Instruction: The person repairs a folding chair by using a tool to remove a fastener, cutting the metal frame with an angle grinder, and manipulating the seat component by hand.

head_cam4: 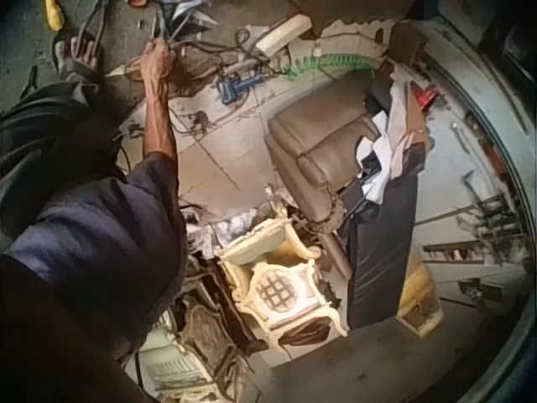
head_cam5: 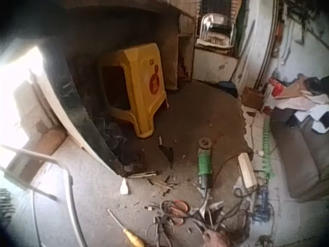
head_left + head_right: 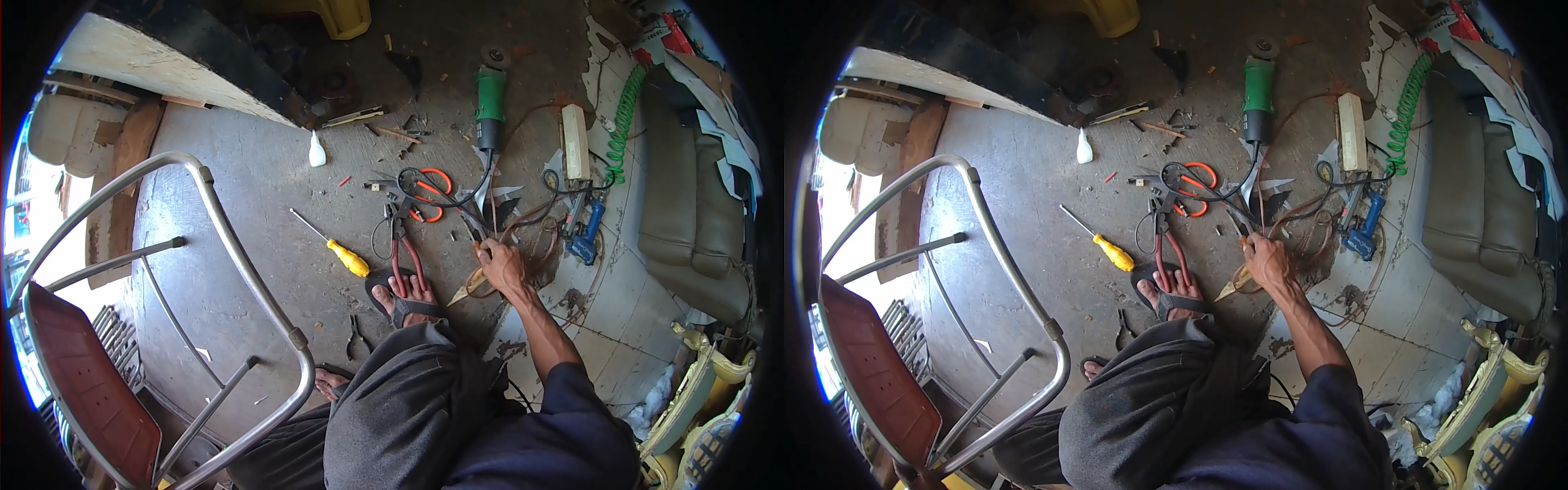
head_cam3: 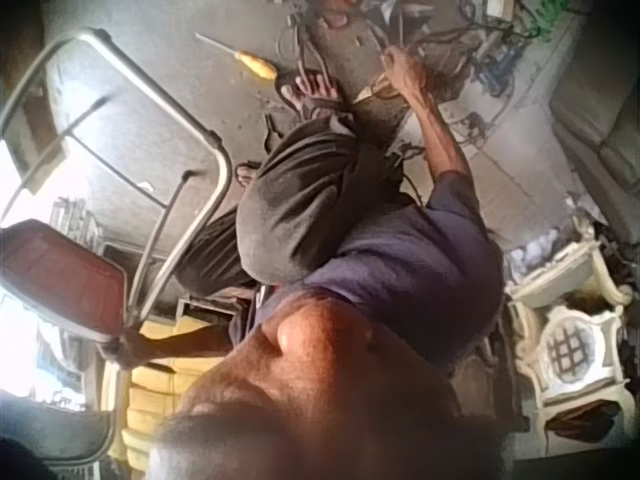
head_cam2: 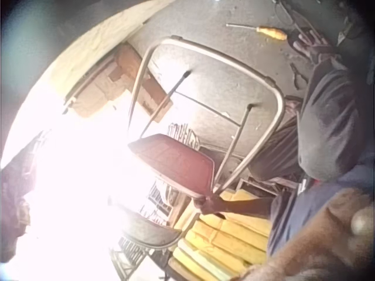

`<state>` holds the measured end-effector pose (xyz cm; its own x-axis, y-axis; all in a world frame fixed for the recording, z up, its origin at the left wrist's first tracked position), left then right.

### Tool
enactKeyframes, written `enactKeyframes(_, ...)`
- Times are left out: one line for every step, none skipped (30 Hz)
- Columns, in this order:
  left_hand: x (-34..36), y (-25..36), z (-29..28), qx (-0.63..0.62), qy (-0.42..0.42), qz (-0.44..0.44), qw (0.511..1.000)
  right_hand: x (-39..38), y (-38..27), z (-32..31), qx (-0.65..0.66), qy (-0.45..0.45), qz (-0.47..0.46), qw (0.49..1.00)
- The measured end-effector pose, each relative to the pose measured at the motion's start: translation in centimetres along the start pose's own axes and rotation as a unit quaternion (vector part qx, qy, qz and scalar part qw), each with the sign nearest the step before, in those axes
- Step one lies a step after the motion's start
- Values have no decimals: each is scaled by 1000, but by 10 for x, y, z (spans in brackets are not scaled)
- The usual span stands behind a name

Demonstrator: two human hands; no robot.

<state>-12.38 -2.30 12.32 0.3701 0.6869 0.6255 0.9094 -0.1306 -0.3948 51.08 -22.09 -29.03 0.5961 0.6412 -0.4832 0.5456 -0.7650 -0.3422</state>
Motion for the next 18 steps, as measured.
enactKeyframes(0,-1,-1,9,-6,1,1000,2,-6,0,20,1,-19,1000)
enactKeyframes(0,-3,-2,19,-13,2,1000,5,-12,0,40,1,-39,998)
enactKeyframes(1,-6,-2,17,-18,16,1000,6,-18,2,60,1,-59,996)
enactKeyframes(4,-5,-2,16,-23,29,999,7,-28,2,70,10,-94,993)
enactKeyframes(6,-4,-4,14,-29,42,999,7,-40,4,81,19,-129,988)
enactKeyframes(3,2,-3,-24,-5,19,1000,7,-52,8,91,28,-164,982)
enactKeyframes(3,-2,-2,-20,-10,19,1000,8,-60,13,99,17,-181,978)
enactKeyframes(1,-9,0,-15,-14,15,1000,10,-68,19,105,8,-200,974)
enactKeyframes(-1,-13,0,-10,-18,11,1000,13,-75,25,112,-1,-219,969)
enactKeyframes(0,-8,-1,-40,-22,-3,999,15,-82,33,116,-4,-232,966)
enactKeyframes(3,4,-3,-71,-26,-18,997,19,-88,38,109,-3,-231,967)
enactKeyframes(5,11,-3,-102,-29,-34,994,24,-92,42,102,-2,-229,968)
enactKeyframes(7,12,-6,-52,-30,-9,998,27,-100,43,97,-5,-228,969)
enactKeyframes(8,13,-8,-2,-31,16,999,30,-106,41,123,-8,-238,963)
enactKeyframes(9,15,-10,48,-33,39,998,33,-111,38,116,-30,-204,972)
enactKeyframes(13,27,-11,10,-26,45,999,32,-125,30,108,-53,-170,978)
enactKeyframes(1,3,-9,-25,-67,-59,996,34,-133,27,98,-76,-137,983)
enactKeyframes(-16,-37,4,-67,-105,-161,979,47,-122,54,95,-58,-109,988)
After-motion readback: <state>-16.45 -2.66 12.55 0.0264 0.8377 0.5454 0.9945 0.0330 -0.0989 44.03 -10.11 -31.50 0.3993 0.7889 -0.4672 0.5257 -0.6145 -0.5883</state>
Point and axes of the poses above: each hand's wrist, its own x-axis towards the middle knuckle, its own z-axis out of the palm, y = z × x, the point moved 2 cm from there along x, towards the middle knuckle, and after that the axes turned 3 degrees about -x, right-handed, at the moved point
